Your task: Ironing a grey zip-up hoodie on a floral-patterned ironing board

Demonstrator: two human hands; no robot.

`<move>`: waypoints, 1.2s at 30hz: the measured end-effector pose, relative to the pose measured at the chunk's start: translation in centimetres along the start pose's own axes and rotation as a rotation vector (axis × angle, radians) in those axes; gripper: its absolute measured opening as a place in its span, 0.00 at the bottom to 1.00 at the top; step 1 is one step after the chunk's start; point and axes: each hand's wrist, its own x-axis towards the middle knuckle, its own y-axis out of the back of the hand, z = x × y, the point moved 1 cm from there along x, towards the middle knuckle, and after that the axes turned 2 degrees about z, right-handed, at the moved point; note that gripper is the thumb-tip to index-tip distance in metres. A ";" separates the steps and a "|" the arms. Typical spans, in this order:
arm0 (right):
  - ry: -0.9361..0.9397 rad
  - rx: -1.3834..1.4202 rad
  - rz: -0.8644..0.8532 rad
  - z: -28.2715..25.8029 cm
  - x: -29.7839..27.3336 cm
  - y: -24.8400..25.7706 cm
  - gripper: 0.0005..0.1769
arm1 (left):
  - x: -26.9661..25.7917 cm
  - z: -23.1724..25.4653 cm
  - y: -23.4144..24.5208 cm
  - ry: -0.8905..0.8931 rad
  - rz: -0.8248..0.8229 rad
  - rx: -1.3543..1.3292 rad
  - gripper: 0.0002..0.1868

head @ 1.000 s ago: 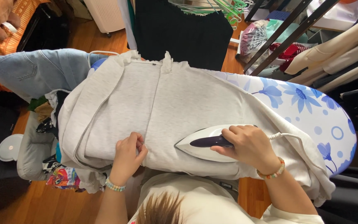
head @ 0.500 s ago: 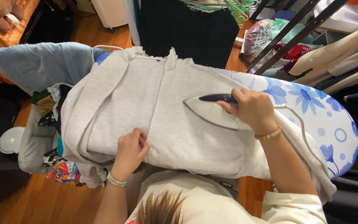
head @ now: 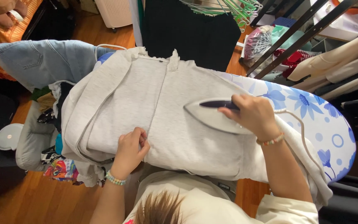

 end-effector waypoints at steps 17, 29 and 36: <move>0.123 0.053 0.087 -3.2 -0.2 0.2 0.30 | 0.0 -0.3 -0.1 -0.007 0.001 -0.047 0.05; -0.087 -0.172 0.155 0.2 7.5 -5.1 0.30 | 0.0 0.0 0.2 -0.015 -0.001 -0.055 0.05; 0.079 -0.020 0.121 -2.1 4.7 -1.6 0.28 | -0.2 -0.4 -0.1 -0.043 0.015 -0.065 0.05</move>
